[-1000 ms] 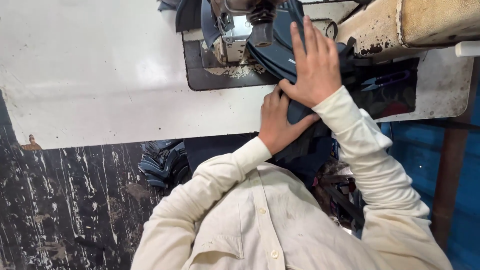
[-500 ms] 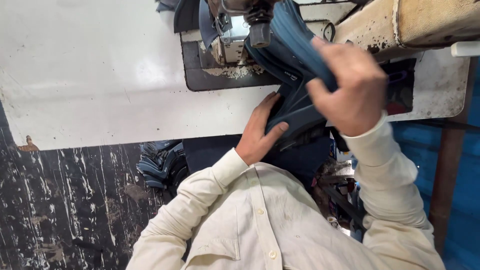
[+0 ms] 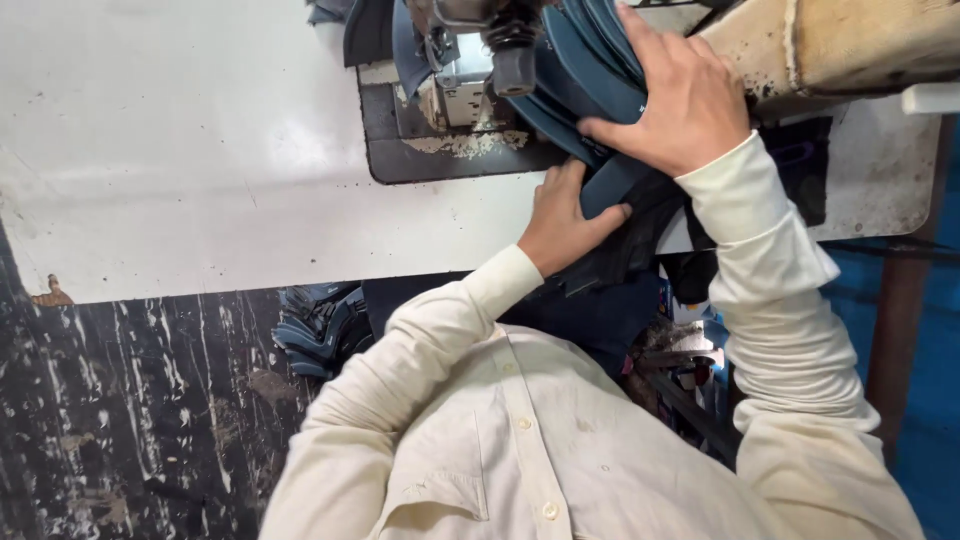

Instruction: The person operates a sewing machine to stitch dark blue shoe parts. They repeatedly pick up parts from a pile, guide them under the needle, and remove the stitched items. The camera shakes significantly at times, obscuring the view.

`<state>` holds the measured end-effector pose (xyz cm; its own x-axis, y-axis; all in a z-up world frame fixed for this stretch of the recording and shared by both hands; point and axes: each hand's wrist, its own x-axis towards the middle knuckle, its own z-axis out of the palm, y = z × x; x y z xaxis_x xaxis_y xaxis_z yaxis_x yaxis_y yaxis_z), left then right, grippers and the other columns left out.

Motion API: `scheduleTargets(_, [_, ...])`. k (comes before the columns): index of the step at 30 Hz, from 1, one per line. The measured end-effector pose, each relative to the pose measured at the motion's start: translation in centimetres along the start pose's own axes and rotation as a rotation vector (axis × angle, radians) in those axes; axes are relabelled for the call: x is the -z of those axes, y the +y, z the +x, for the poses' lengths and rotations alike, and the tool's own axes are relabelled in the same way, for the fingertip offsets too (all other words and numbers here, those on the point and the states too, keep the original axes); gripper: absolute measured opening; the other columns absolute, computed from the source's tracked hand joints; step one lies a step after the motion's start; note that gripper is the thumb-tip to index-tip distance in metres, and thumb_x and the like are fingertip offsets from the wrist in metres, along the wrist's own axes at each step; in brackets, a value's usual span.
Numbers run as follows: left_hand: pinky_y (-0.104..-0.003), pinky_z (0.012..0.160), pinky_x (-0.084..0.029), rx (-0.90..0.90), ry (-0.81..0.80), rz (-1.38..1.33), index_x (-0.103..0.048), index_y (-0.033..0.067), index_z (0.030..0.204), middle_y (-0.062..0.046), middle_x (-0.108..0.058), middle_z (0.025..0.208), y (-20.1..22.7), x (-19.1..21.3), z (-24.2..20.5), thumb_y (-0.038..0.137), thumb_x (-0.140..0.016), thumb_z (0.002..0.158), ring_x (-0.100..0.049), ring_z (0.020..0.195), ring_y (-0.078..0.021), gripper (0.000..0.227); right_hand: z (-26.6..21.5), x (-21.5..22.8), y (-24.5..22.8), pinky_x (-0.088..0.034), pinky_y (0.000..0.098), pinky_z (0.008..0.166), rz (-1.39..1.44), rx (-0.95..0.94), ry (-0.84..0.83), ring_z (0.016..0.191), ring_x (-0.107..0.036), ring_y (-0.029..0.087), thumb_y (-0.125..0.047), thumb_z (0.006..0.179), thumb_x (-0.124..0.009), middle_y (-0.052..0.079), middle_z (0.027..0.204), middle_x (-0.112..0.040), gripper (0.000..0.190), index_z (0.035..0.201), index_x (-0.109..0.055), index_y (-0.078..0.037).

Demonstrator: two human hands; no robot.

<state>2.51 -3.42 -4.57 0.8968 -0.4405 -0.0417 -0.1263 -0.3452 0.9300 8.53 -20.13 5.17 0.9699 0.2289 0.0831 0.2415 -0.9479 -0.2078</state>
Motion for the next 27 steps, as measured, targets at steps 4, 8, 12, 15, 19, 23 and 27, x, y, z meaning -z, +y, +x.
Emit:
scheduleTargets(4, [-0.049,0.104,-0.039,-0.008,0.054,0.078,-0.046,-0.0031,0.142,-0.026,-0.055,0.137,0.8,0.4,-1.7,0.051,-0.076,0.081,-0.048,0.129,-0.0421,0.086,-1.4,-3.7,0.2,-0.048,0.0514,0.084,-0.076,0.067,0.152,0.106,-0.064,0.040,-0.062,0.101,-0.074,0.023,0.121,-0.067,0.092,0.159,-0.043,0.003])
scheduleTargets(8, [-0.049,0.108,-0.038,-0.056,0.084,0.215,-0.043,-0.0049,0.144,-0.026,-0.052,0.142,1.3,3.0,-4.4,0.056,-0.074,0.085,-0.048,0.131,-0.0416,0.091,-2.2,-2.9,1.3,-0.048,0.0510,0.091,0.062,0.036,0.146,0.108,-0.063,0.040,-0.051,0.109,-0.072,0.023,0.121,-0.067,0.075,0.155,-0.050,0.004])
scheduleTargets(12, [-0.050,0.116,-0.036,-0.163,0.174,0.221,-0.045,-0.0031,0.148,-0.025,-0.049,0.151,2.0,6.6,-8.0,0.044,-0.075,0.092,-0.045,0.138,-0.0420,0.079,-3.6,-0.7,0.6,-0.052,0.0461,0.100,0.238,-0.059,0.265,0.114,-0.065,0.037,-0.024,0.104,-0.078,0.020,0.123,-0.067,0.049,0.142,-0.064,0.004])
scheduleTargets(15, [-0.048,0.117,-0.039,-0.192,0.224,0.182,-0.051,0.0011,0.146,-0.021,-0.053,0.149,4.2,10.1,-9.3,0.030,-0.076,0.094,-0.048,0.138,-0.0398,0.064,-4.5,1.2,-1.7,-0.054,0.0435,0.104,0.228,-0.035,0.423,0.118,-0.066,0.036,-0.009,0.100,-0.082,0.018,0.125,-0.066,0.042,0.137,-0.066,0.005])
scheduleTargets(19, [-0.039,0.105,-0.051,-0.189,0.302,0.067,-0.053,0.0056,0.146,-0.014,-0.064,0.138,7.0,13.0,-10.1,0.013,-0.073,0.100,-0.061,0.127,-0.0308,0.051,-5.7,2.1,-6.5,-0.057,0.0382,0.100,0.344,-0.011,0.513,0.114,-0.068,0.031,-0.005,0.099,-0.086,0.016,0.126,-0.063,0.043,0.137,-0.066,0.002])
scheduleTargets(23, [-0.031,0.092,-0.055,-0.186,0.330,-0.094,-0.044,0.0051,0.154,-0.013,-0.067,0.128,7.7,13.9,-8.7,0.009,-0.069,0.106,-0.066,0.111,-0.0218,0.055,-6.2,0.8,-13.4,-0.058,0.0373,0.096,0.397,0.076,0.471,0.111,-0.068,0.029,-0.012,0.087,-0.094,0.012,0.122,-0.065,0.055,0.135,-0.067,-0.004])
scheduleTargets(27, [-0.021,0.067,-0.049,-0.072,0.454,-0.310,-0.029,0.0081,0.165,-0.003,-0.065,0.094,7.3,14.8,-7.0,0.006,-0.059,0.109,-0.058,0.076,-0.0065,0.063,-4.7,-1.4,-14.8,-0.055,0.0257,0.084,1.028,-0.027,0.277,0.101,-0.065,0.013,-0.018,0.089,-0.083,0.007,0.127,-0.064,0.044,0.129,-0.066,-0.008])
